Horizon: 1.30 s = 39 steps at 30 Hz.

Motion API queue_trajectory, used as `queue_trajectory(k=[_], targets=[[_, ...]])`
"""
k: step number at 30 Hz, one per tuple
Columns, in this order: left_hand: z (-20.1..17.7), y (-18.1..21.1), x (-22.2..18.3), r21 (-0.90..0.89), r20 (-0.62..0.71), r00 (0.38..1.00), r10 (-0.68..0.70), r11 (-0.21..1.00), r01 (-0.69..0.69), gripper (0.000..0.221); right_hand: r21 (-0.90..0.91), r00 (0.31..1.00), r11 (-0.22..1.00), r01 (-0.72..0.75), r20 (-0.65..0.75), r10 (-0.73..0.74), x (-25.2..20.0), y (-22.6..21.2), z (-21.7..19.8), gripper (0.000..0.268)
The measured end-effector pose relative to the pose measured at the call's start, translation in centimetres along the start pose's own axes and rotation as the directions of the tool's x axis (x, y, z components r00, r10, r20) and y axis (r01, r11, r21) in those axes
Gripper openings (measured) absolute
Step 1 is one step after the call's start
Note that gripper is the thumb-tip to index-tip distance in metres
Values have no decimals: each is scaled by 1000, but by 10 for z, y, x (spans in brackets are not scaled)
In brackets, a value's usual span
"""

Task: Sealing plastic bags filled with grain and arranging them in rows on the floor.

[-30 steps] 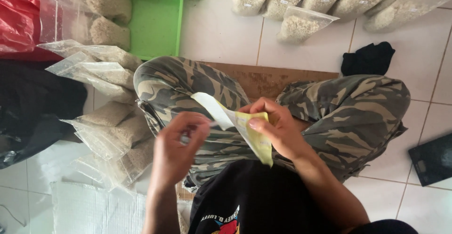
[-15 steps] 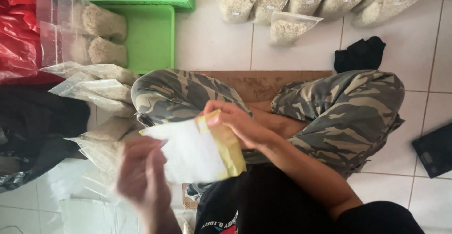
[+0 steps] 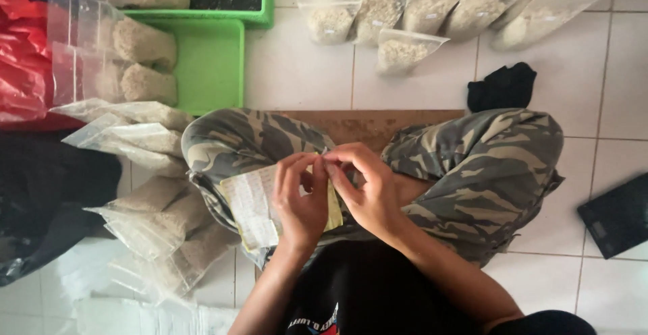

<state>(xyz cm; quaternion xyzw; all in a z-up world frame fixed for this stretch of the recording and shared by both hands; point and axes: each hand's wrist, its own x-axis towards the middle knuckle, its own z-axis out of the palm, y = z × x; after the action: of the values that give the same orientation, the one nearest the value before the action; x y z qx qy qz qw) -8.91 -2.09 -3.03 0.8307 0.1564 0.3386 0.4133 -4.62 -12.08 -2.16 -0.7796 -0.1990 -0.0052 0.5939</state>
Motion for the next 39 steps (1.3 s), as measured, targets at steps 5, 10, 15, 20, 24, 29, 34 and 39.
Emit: queue_trajectory(k=[5,10,15,20,24,29,34,39], targets=[[6,-2,-4,49,80,993,92,994,-96,13,253,942,908,-334,94,321,-4,12,-4,16],[2,2,-5,53,186,960,210,973,-223,33,526,918,756,-391,164,361,-7,46,-14,17],[5,2,-2,26,274,922,275,956,-293,41,690,890,590,-419,184,416,-5,66,-26,20],[14,-5,-1,24,365,840,401,898,-440,41,730,831,479,-488,220,510,-6,77,-36,7],[26,-6,3,57,394,811,432,869,-491,43,739,785,426,-522,221,579,0,87,-38,5],[61,-31,7,-122,454,869,197,980,-159,29,619,705,520,-589,79,705,16,109,-46,10],[160,-103,46,-156,500,865,-40,978,135,34,378,850,824,-421,-153,504,12,155,-69,18],[231,-137,69,-88,671,737,-81,978,187,77,559,786,701,-443,-133,604,20,138,-88,20]])
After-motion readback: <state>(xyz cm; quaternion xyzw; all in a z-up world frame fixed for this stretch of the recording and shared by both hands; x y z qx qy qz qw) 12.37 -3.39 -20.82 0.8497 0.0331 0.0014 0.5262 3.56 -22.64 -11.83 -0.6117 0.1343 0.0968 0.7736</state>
